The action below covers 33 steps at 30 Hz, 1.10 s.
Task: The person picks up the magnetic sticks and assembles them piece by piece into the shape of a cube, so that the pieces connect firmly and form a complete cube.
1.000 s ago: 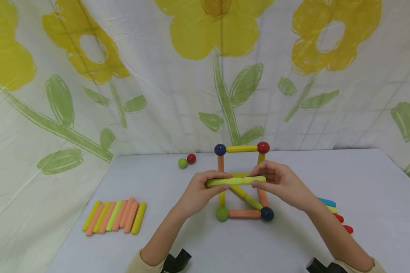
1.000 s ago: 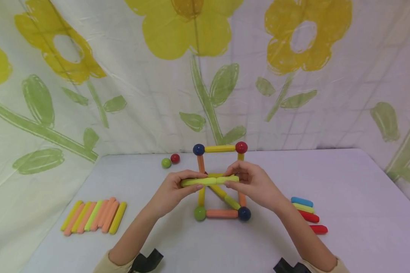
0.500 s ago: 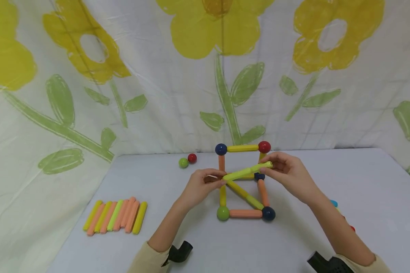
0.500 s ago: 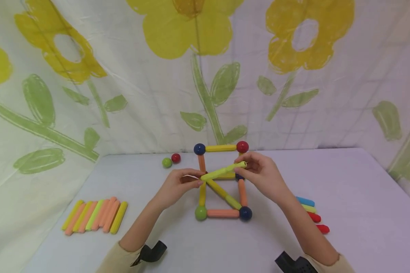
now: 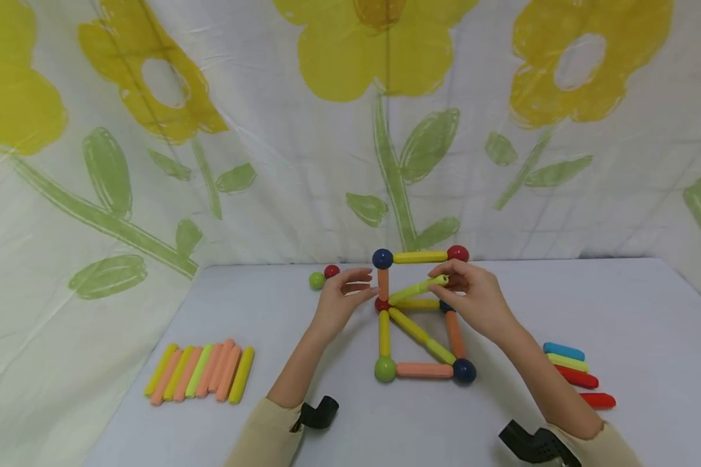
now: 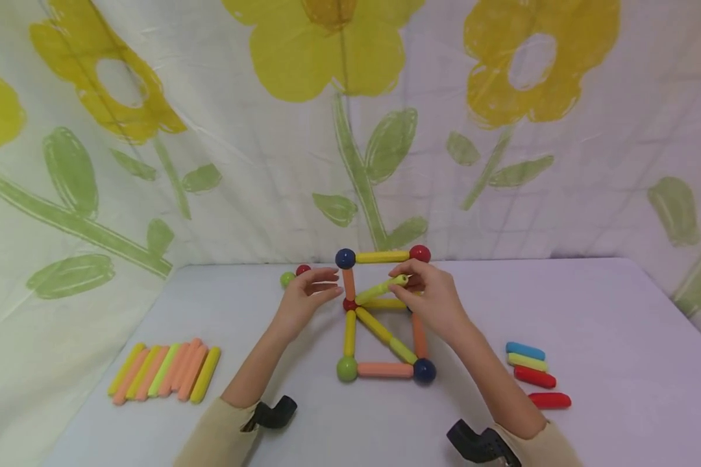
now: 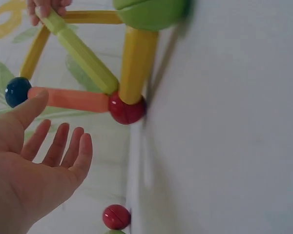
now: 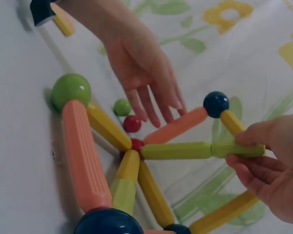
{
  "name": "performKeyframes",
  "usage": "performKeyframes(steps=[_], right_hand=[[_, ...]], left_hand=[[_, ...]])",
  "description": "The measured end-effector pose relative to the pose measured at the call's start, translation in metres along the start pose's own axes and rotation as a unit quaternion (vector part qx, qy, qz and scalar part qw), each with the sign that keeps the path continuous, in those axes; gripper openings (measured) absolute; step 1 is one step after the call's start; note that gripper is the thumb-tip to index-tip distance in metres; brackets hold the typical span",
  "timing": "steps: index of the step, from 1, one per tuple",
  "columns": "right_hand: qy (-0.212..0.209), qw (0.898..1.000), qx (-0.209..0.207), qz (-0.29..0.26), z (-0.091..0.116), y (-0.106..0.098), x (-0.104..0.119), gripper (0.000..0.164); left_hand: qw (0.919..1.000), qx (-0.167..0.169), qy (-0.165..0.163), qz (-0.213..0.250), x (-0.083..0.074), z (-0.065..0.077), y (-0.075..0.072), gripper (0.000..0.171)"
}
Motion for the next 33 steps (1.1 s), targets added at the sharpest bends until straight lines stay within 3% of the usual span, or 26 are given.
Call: performKeyframes(steps=[5, 10, 18, 25, 28, 33], right_hand=[[0.000, 1.000, -0.001, 0.004, 0.001, 0.004, 0.000, 0.018], [-0.001, 1.000, -0.011, 0.006, 0.003, 0.004, 0.001, 0.021], [0.018, 0.998, -0.056, 0.004, 0.006, -0.003, -0.001, 0.034], [-0.002, 0.995, -0.090, 0.033, 0.002, -0.008, -0.009, 0.055], [-0.001, 0.997, -0.072, 0.023, -0.001, -0.013, -0.015, 0.070], [0.004, 1.000, 0.013, -0.013, -0.003, -0.027, -0.024, 0.093]], left_hand=[[0.9991, 0.011, 0.027, 0.032, -0.014, -0.007, 0.002, 0.054], [0.9976, -0.002, 0.046, 0.052, -0.022, -0.010, 0.003, 0.053], [0.9951, -0.025, 0.061, 0.074, -0.023, -0.012, 0.012, 0.037], [0.9936, -0.040, 0.063, 0.086, -0.023, -0.012, 0.016, 0.036], [0.9931, -0.041, 0.063, 0.089, -0.024, -0.013, 0.016, 0.036], [0.9927, -0.040, 0.067, 0.092, -0.024, -0.014, 0.017, 0.035]])
Point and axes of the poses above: each hand's wrist, its own z-axis away from the middle knuckle, its own y-axis out of the palm, x = y × z, the point moved 1 cm from there along -z, towards the middle knuckle, and after that the axes turned 2 degrees about -y, right-handed, at the moved point
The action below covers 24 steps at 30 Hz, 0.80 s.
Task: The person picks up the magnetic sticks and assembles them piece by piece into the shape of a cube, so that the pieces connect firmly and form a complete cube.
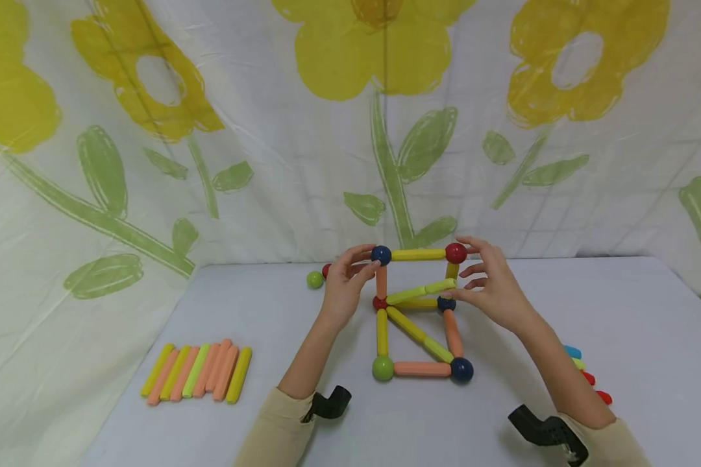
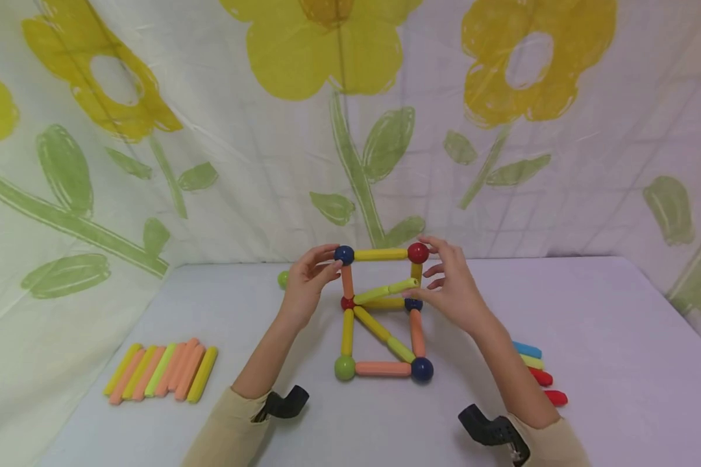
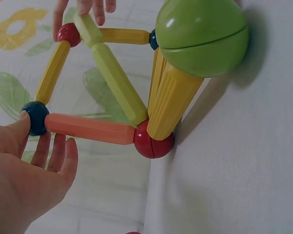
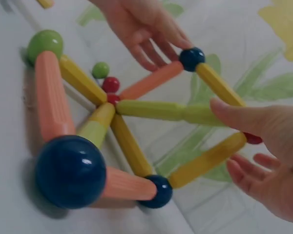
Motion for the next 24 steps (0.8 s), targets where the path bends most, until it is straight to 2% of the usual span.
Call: performKeyframes(steps=[4, 9, 18, 24], right_hand=[[-0.011, 0.999, 0.046, -0.001, -0.003, -0.006, -0.007, 0.098], [-0.021, 0.998, 0.056, -0.003, -0.008, -0.005, -0.015, 0.093], [-0.045, 0.999, -0.023, -0.012, -0.012, 0.006, -0.021, 0.070], [-0.055, 0.996, -0.064, -0.011, -0.014, 0.012, -0.020, 0.063]], left_hand=[[1.0000, 0.001, 0.001, 0.001, 0.001, -0.001, 0.000, 0.035], [1.0000, 0.001, 0.001, 0.002, 0.002, -0.001, -0.001, 0.034], [1.0000, 0.003, 0.005, 0.000, 0.001, -0.001, 0.000, 0.034], [0.9999, 0.005, 0.009, -0.001, 0.001, 0.000, 0.000, 0.034]])
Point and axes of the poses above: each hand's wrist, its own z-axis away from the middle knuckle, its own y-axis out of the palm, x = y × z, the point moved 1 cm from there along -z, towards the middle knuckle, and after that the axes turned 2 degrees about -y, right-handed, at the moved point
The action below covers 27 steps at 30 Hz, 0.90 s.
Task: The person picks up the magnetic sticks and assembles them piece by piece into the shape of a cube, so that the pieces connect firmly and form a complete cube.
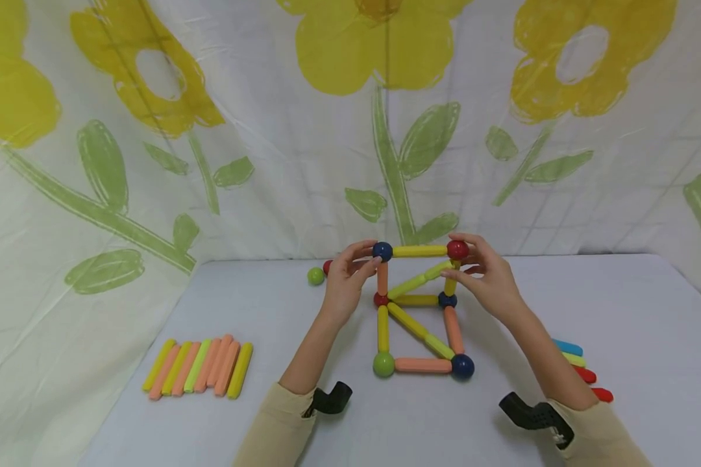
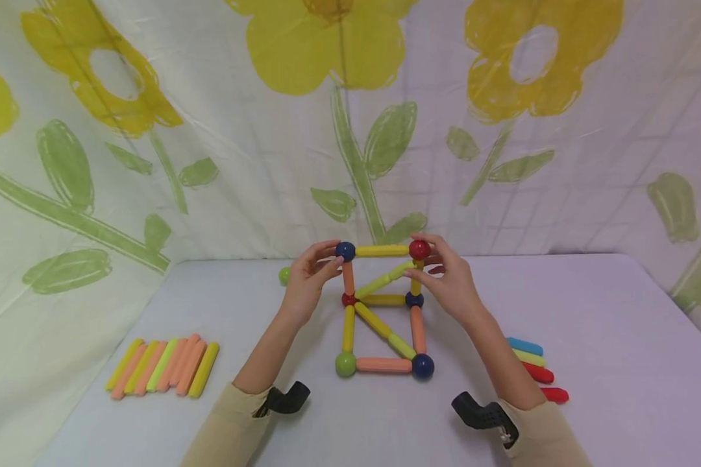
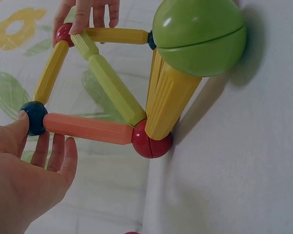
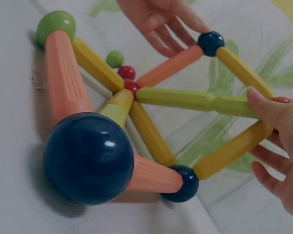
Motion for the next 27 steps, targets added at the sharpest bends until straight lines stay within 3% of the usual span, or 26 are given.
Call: performKeyframes(steps=[8, 12, 22, 27], right_hand=[[-0.027, 0.998, -0.059, 0.012, -0.001, 0.006, 0.001, 0.054], [-0.040, 0.997, -0.070, 0.020, -0.001, 0.008, 0.002, 0.052], [-0.011, 0.999, -0.031, 0.022, 0.001, 0.001, 0.004, 0.059], [0.007, 1.000, -0.017, 0.011, 0.002, -0.003, 0.007, 0.054]], left_hand=[[1.0000, 0.000, 0.001, 0.000, 0.001, -0.002, 0.001, 0.035], [1.0000, 0.000, 0.001, -0.002, 0.001, -0.002, 0.001, 0.034], [1.0000, 0.001, -0.006, -0.006, -0.002, 0.000, -0.001, 0.035], [1.0000, 0.001, -0.008, -0.002, -0.001, 0.001, -0.001, 0.036]])
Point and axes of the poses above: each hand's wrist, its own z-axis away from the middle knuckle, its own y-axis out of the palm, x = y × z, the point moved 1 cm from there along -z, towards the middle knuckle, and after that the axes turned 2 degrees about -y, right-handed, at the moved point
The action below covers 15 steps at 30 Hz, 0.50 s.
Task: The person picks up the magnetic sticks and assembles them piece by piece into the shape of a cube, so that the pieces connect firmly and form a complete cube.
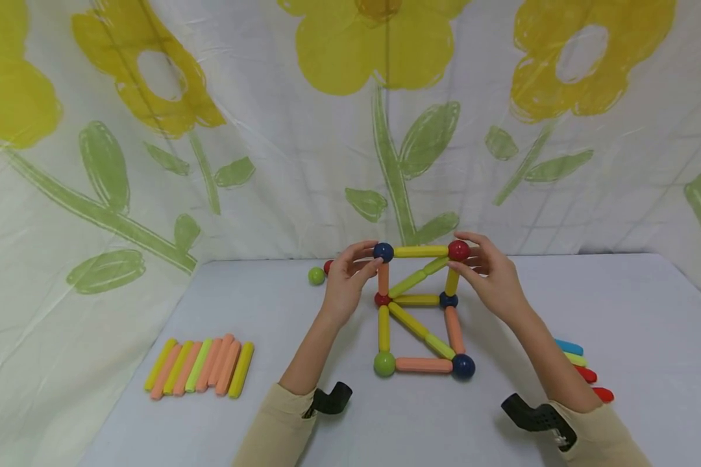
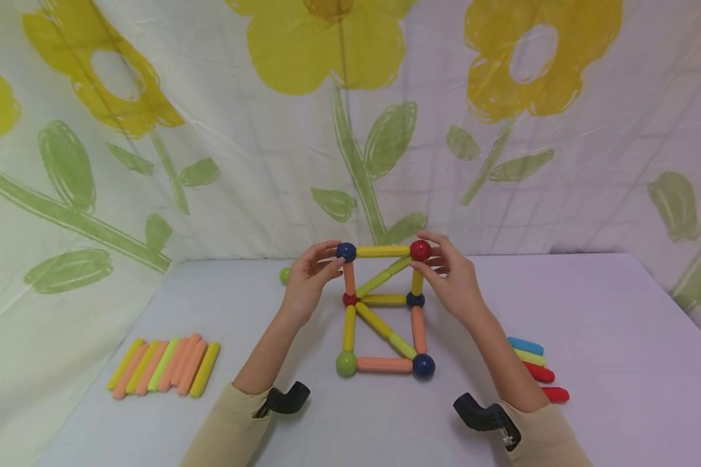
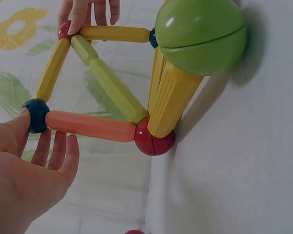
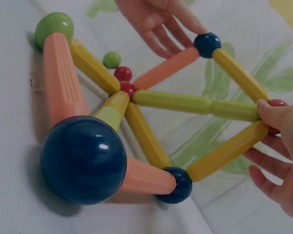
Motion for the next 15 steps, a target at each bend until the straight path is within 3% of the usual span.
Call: performKeyframes(steps=[15], right_hand=[[0.021, 0.999, 0.023, -0.008, 0.0023, -0.0049, 0.0034, 0.054]], left_hand=[[1.0000, -0.006, -0.002, -0.007, -0.0006, 0.0057, 0.0015, 0.036]])
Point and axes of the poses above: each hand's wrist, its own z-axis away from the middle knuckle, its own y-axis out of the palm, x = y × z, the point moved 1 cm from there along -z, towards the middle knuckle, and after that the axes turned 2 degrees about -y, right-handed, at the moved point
